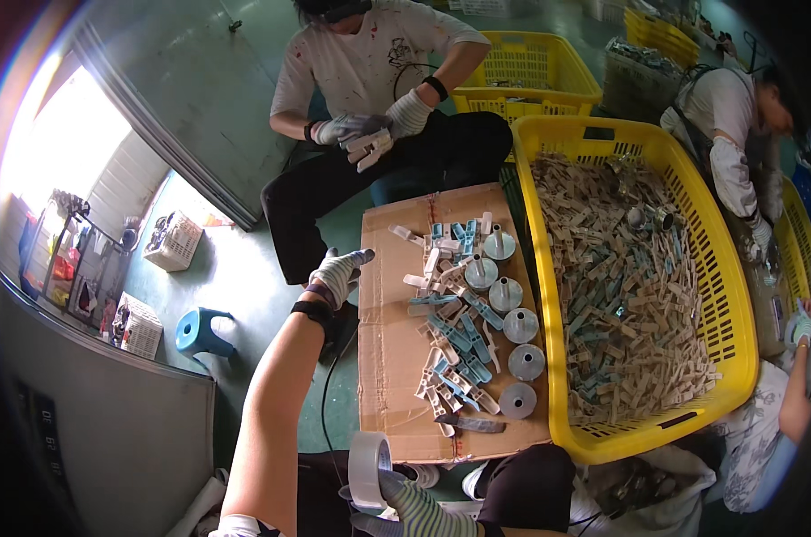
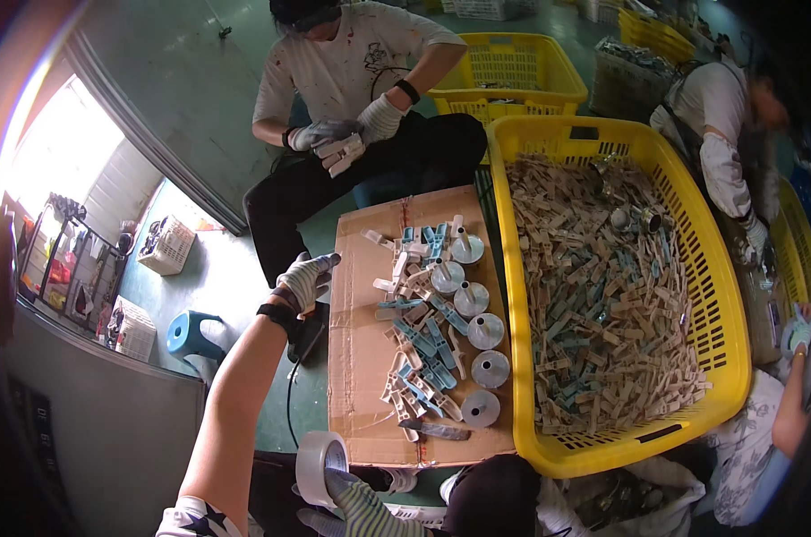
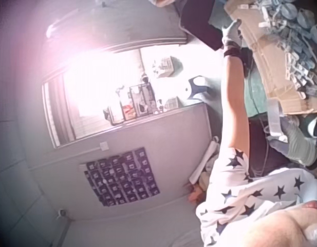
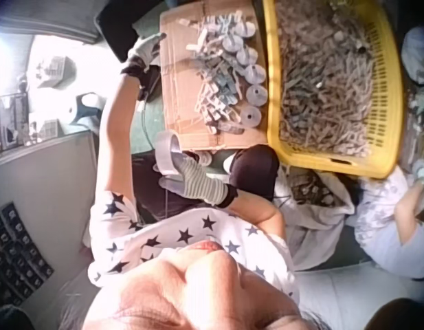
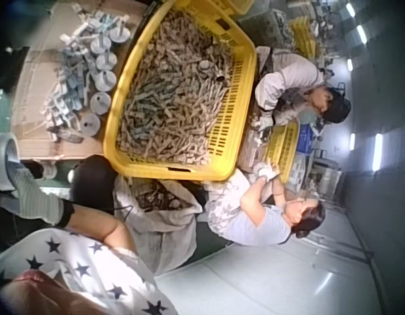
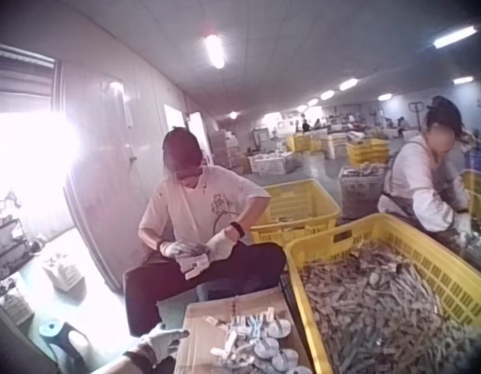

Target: Assembling small electrical or plastic components using hands and a tape dispenser.

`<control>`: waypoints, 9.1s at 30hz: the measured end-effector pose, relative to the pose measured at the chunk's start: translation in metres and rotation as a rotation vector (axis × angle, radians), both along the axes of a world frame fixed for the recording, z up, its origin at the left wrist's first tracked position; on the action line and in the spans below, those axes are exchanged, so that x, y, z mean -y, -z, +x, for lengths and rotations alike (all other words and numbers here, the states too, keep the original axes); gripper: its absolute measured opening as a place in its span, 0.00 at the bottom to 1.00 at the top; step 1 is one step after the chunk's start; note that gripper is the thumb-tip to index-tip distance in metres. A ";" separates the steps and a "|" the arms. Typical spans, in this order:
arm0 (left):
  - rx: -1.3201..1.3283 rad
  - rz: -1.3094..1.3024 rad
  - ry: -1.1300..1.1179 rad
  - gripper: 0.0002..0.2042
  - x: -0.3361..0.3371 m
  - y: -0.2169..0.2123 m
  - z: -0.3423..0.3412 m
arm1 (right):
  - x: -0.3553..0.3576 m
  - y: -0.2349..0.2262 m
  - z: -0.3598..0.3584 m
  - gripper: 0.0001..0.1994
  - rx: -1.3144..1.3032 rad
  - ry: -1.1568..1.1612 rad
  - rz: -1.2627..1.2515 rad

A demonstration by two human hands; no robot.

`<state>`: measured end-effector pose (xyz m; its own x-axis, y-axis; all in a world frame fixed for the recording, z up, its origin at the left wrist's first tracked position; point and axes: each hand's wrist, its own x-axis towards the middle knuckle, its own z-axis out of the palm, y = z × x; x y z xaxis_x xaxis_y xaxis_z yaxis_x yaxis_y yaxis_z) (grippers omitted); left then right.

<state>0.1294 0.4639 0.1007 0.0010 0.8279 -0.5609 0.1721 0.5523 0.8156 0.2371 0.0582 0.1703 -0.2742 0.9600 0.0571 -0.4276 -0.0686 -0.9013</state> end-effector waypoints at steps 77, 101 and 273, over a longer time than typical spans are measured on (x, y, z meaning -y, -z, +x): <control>0.218 0.254 0.380 0.41 0.388 0.052 -0.160 | 0.057 0.064 -0.106 0.13 -0.106 -0.117 -0.515; -0.215 0.718 0.620 0.32 0.390 0.115 -0.176 | 0.062 0.119 -0.122 0.16 0.049 -0.015 -0.674; 0.253 0.174 0.261 0.12 0.413 0.121 -0.138 | 0.061 0.174 -0.040 0.08 0.184 0.657 -0.402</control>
<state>-0.0081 0.0507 -0.0199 0.3441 0.8641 -0.3674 0.0703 0.3665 0.9278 0.1971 -0.0026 -0.0035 0.3847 0.8661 -0.3193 -0.3396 -0.1888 -0.9214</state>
